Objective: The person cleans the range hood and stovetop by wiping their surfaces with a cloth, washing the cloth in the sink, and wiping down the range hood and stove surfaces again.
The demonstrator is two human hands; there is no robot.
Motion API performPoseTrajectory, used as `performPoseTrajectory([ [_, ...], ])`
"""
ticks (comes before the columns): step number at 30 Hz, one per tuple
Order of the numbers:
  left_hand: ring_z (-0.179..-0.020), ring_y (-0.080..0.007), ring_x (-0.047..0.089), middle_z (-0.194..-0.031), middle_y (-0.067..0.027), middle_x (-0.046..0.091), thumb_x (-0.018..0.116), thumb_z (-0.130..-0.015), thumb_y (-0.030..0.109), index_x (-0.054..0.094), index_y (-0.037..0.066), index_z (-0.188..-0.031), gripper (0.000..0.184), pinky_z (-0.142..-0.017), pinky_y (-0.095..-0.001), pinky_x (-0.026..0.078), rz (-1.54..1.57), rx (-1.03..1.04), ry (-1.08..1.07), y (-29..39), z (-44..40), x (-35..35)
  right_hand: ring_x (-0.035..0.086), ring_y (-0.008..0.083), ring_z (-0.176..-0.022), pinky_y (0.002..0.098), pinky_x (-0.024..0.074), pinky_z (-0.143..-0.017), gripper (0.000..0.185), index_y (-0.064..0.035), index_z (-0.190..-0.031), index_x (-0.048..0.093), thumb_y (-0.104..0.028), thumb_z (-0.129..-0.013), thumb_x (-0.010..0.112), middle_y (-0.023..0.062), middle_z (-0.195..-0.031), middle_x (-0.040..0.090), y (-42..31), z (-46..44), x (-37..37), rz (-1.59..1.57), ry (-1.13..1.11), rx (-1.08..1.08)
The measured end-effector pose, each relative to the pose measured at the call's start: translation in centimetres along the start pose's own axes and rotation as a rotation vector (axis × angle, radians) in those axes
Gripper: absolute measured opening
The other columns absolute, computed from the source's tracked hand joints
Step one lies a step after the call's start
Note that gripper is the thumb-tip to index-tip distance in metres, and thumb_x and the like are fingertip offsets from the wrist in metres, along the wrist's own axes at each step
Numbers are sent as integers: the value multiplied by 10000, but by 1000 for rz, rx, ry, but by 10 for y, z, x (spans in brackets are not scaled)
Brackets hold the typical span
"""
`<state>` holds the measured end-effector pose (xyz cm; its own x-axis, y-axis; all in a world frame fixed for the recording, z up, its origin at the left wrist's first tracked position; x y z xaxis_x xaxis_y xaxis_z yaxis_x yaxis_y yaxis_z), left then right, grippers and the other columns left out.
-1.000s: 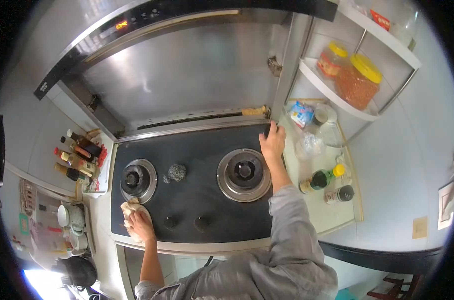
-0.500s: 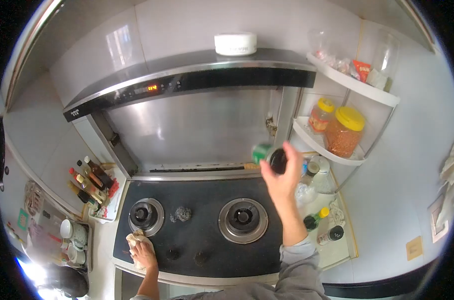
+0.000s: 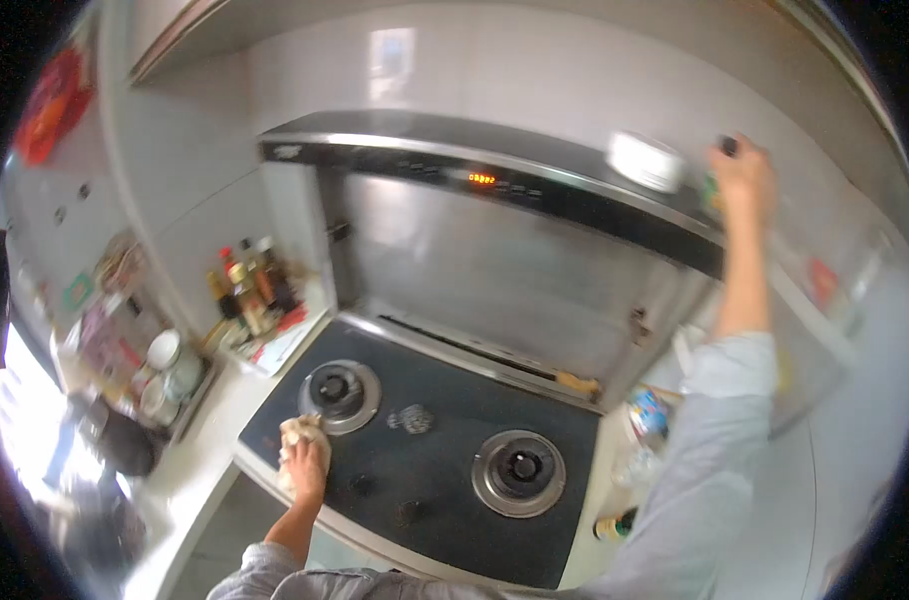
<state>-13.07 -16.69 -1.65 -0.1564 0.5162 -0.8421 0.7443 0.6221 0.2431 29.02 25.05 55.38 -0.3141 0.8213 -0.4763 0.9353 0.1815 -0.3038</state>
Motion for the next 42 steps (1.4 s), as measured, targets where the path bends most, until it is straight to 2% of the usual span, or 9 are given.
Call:
performPoseTrajectory([
  [4,-978,-327,497,-1082,-100,536,544,-790,138,597,96,-916,143,-795,-461,441,-11,-10,25,2,3,-11,534,343,-1126,416,439,-929,613,-153,-1278,525,-459,-756,626,186,-1272,502,1,-18,34,-17,-60,67],
  [8,-890,-358,500,-992,-132,553,568,-791,101,630,72,-821,75,-780,-448,436,143,-141,132,-7,-9,-16,479,332,-1192,410,378,-990,632,-85,-1265,518,-475,-779,625,188,-1275,499,14,-19,54,36,356,-8],
  [10,-774,-306,573,-880,-136,614,589,-820,120,643,53,-847,90,-713,-386,469,357,-514,202,-27,-23,-13,496,337,-1158,405,381,-977,511,-60,-1228,533,-367,-826,606,184,-1244,522,-14,24,16,-163,611,-227],
  [12,-659,-152,590,-732,-75,641,614,-842,138,637,7,-874,137,-636,-282,474,787,-919,222,-41,-37,-10,564,295,-1025,390,442,-871,293,-61,-1126,579,-147,-846,574,129,-1121,595,-51,81,1,-500,435,-383],
  [14,-699,-89,552,-770,-29,616,630,-849,118,636,-4,-890,129,-641,-246,458,1180,-864,194,-22,-62,-15,584,285,-967,376,454,-849,230,-81,-1042,621,-74,-819,562,99,-1021,631,-85,125,12,-442,360,-720],
  [17,-723,-90,549,-788,-23,606,631,-841,68,641,-1,-911,99,-674,-235,452,1362,-570,250,92,-135,-118,589,240,-939,375,402,-836,171,-72,-957,630,-64,-803,554,64,-949,652,-99,146,38,-423,232,-642],
  [22,-893,-251,576,-928,-124,578,647,-754,-41,609,29,-882,150,-761,-324,465,1088,274,692,271,-219,-237,589,236,-923,378,401,-846,203,-79,-947,628,-38,-773,531,63,-962,657,-101,154,39,-470,376,-660],
  [28,-819,-309,525,-1028,-117,543,617,-667,59,575,75,-856,195,-698,-397,472,939,621,931,446,-270,-259,580,245,-852,374,406,-796,173,-79,-936,627,-84,-797,524,44,-890,639,-97,153,47,-470,413,-657],
  [42,-803,-294,542,-955,-100,564,638,-741,56,605,114,-860,136,-640,-367,466,683,469,1206,320,-361,-228,602,250,-875,361,412,-855,292,-64,-956,655,28,-732,491,66,-930,661,-97,154,50,-427,507,-677],
])
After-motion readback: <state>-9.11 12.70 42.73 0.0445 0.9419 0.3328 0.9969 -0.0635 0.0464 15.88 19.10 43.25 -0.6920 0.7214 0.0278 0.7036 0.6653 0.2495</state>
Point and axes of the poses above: each hand's wrist, its own z-axis away from the middle knuckle, its own x-axis out of the palm, y = z × x, the point moved 4 cm from there along -z, towards the middle knuckle
